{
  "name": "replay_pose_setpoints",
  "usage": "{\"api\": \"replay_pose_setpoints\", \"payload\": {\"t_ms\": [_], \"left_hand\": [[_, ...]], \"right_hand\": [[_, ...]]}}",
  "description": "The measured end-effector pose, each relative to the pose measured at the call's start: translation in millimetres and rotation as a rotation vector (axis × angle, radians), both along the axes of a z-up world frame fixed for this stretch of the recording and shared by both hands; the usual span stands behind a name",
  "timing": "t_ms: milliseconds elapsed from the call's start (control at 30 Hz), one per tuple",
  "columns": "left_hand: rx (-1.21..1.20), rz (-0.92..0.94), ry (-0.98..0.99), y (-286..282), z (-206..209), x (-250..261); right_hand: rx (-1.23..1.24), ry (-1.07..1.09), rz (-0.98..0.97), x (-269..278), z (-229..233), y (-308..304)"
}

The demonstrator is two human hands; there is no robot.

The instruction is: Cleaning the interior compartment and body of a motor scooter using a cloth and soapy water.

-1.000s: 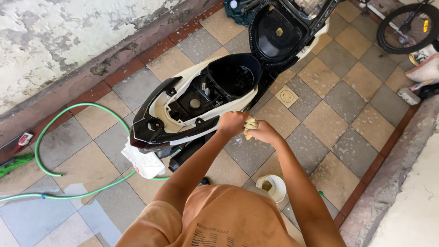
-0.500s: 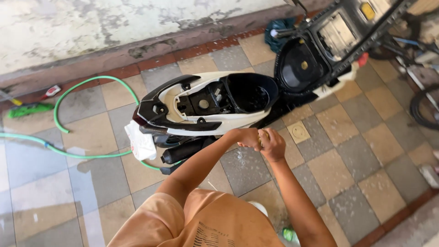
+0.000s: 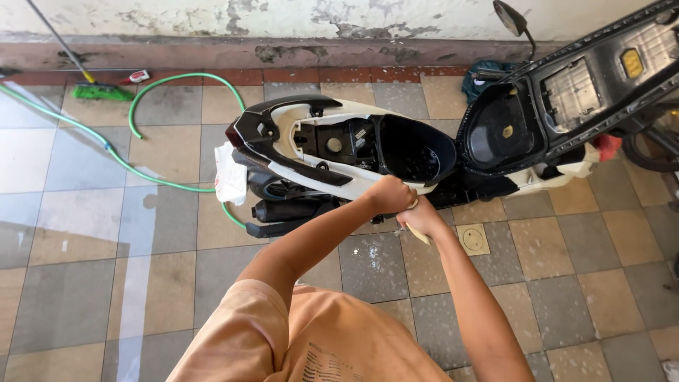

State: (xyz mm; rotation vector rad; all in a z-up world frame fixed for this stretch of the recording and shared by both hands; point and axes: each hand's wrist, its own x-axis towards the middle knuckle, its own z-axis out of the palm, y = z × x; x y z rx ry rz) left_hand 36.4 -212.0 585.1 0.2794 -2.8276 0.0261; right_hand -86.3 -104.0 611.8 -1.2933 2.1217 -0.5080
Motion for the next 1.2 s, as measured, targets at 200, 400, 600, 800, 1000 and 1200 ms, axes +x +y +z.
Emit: {"api": "replay_pose_setpoints", "payload": {"t_ms": [200, 400, 600, 800, 1000, 1200], "left_hand": [[-0.041, -0.052, 0.085, -15, -3, 23], [0.025, 0.085, -0.067, -61, -29, 75], [0.325, 0.488, -0.027, -135, -41, 138], [0.313, 0.705, 0.03, -216, -96, 209], [0.248, 0.81, -0.036, -210, -87, 202], [0.17, 0.935, -0.218, -211, -69, 193]], "right_hand": [[0.221, -0.759, 0.069, -6, -42, -14], [-0.062, -0.595, -0.015, 47, -24, -38], [-0.23, -0.615, 0.076, 37, -113, -68], [-0.071, -0.656, -0.419, 38, -135, -110], [-0.272, -0.597, -0.525, 43, -157, -166], [-0.31, -0.151, -0.116, 12, -205, -239]]}}
